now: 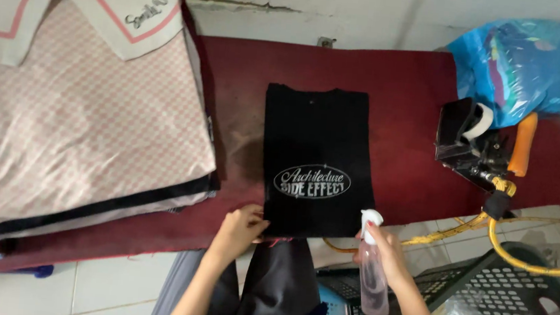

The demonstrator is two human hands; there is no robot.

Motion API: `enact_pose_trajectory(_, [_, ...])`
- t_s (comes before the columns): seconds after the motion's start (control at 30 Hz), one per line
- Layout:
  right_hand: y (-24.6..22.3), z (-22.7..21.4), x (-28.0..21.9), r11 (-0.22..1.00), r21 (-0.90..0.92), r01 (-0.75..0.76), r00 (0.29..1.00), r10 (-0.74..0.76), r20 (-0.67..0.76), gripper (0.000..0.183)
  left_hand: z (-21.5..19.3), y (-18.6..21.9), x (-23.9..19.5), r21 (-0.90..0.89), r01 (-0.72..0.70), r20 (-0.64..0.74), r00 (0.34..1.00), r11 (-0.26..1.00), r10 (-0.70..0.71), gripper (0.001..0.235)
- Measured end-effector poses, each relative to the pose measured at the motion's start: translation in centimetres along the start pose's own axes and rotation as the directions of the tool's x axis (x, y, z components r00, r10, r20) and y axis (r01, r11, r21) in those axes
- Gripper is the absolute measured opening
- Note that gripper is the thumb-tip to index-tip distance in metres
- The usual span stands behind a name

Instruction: Spraying and folding various items of clothing and linens.

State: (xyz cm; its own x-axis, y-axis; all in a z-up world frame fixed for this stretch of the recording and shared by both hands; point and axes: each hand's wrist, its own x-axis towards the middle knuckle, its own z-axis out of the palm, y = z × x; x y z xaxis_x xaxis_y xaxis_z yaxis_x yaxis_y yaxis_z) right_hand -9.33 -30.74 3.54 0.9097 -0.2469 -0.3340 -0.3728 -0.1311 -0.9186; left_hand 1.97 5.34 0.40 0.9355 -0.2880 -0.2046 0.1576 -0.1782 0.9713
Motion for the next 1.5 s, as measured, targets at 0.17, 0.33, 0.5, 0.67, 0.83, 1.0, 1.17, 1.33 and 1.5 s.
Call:
enact_pose_trajectory(0.17, [-1.8, -0.5, -2.8, 0.932, 0.339, -0.13, 0.979, 0.175, -0.107, 0.052, 0.5, -1.0, 10.0, 0.264, -0.304, -0.077, 0.939, 0.916, 0.334, 0.039])
enact_pose_trajectory(0.33, [3.2, -2.7, -2.3, 0.861, 0.505, -0.049, 0.989, 0.112, -0.095, 0.062, 1.8, 2.7, 21.2, 0.48, -0.322, -0.203, 0.864, 0.816, 0.461, 0.048])
enact_pose_trajectory(0.5, [3.7, -2.6, -3.1, 0.785, 0.619, -0.023, 0.983, 0.129, -0.127, 0.073, 3.0, 7.7, 26.3, 0.522, -0.283, -0.383, 0.765, 0.805, 0.518, 0.062])
enact_pose_trajectory(0.67, [4.1, -2.4, -3.3, 0.758, 0.653, -0.01, 0.978, 0.143, -0.151, 0.073, 3.7, 11.3, 24.8, 0.301, -0.124, -0.552, 0.786, 0.946, 0.278, 0.034])
enact_pose_trajectory(0.83, [3.1, -2.5, -3.4, 0.754, 0.657, -0.003, 0.972, 0.156, -0.174, 0.076, 4.9, 15.1, 17.3, 0.565, -0.531, -0.414, 0.48, 0.632, 0.774, 0.013])
enact_pose_trajectory(1.0, [-0.4, -3.9, 0.2, 0.771, 0.633, 0.075, 0.984, 0.047, -0.174, 0.077, 6.8, 12.3, 5.5, 0.433, -0.864, 0.193, 0.367, 0.257, 0.91, 0.02])
enact_pose_trajectory(1.17, [-11.1, 0.0, 3.3, 0.826, 0.563, 0.005, 0.992, -0.077, 0.103, 0.068, 7.9, 4.7, 2.0, 0.347, -0.884, 0.418, 0.444, 0.313, 0.793, 0.035])
enact_pose_trajectory(1.33, [-15.0, 6.6, 7.4, 0.986, 0.167, 0.013, 0.96, -0.059, 0.273, 0.049, 7.2, 4.5, 1.7, 0.329, -0.892, 0.407, 0.431, 0.311, 0.806, 0.038])
enact_pose_trajectory(1.5, [-16.3, 6.1, 11.8, 0.993, -0.068, -0.097, 0.99, 0.104, 0.098, 0.048, 6.8, 4.5, 1.8, 0.333, -0.889, 0.375, 0.431, 0.314, 0.821, 0.037])
